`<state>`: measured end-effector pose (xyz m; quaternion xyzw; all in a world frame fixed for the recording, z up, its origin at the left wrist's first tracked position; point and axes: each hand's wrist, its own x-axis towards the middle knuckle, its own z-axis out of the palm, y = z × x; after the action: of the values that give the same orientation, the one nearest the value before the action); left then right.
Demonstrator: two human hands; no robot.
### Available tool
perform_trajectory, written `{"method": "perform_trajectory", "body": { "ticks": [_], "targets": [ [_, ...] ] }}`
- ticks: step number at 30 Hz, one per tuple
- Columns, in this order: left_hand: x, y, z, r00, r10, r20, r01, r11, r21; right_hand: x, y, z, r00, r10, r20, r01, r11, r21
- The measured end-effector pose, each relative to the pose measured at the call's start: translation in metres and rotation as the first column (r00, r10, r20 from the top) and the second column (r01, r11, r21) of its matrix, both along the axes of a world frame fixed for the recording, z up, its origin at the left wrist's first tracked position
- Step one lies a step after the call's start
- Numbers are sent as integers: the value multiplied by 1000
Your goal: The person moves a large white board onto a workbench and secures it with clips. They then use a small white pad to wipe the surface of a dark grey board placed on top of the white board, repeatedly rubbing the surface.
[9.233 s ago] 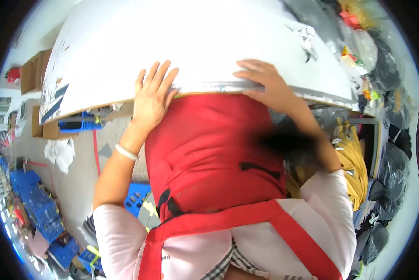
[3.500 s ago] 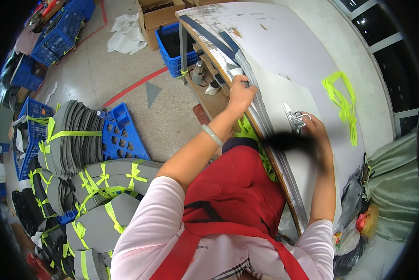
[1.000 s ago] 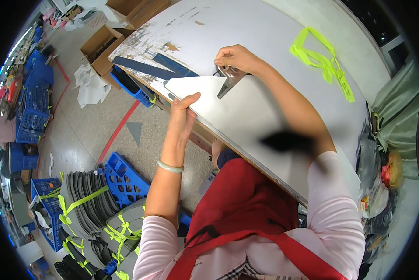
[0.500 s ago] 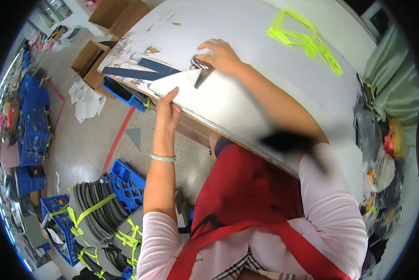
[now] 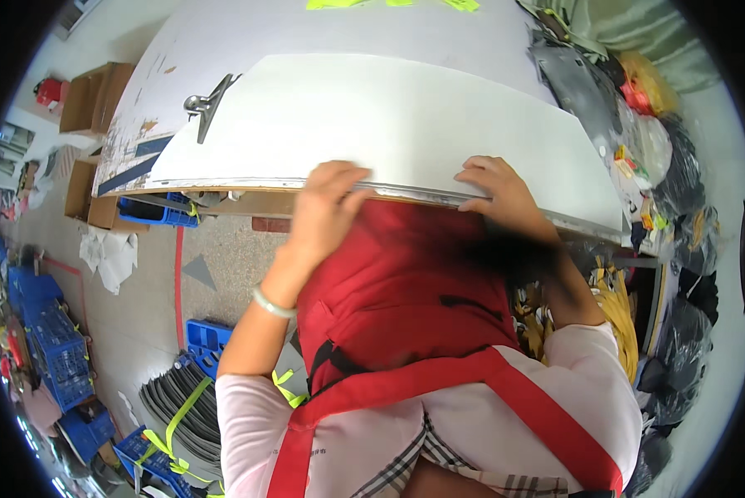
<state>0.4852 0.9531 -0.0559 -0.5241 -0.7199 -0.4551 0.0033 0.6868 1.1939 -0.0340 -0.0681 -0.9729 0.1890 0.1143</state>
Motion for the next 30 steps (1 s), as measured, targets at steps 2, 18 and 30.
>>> {"method": "perform_trajectory", "body": {
  "ticks": [2, 18, 30],
  "targets": [
    [23, 36, 11, 975, -143, -171, 133, 989, -67, 16, 3, -13, 998, -1, -69, 9, 994, 106],
    [2, 103, 19, 901, -27, 433, 265, 824, -501, -15, 73, -15, 966, 131, 221, 47, 755, -654],
    [10, 95, 23, 919, -141, 369, 310, 837, -452, 42, 62, -19, 999, -33, -22, 12, 772, -635]
  ]
}}
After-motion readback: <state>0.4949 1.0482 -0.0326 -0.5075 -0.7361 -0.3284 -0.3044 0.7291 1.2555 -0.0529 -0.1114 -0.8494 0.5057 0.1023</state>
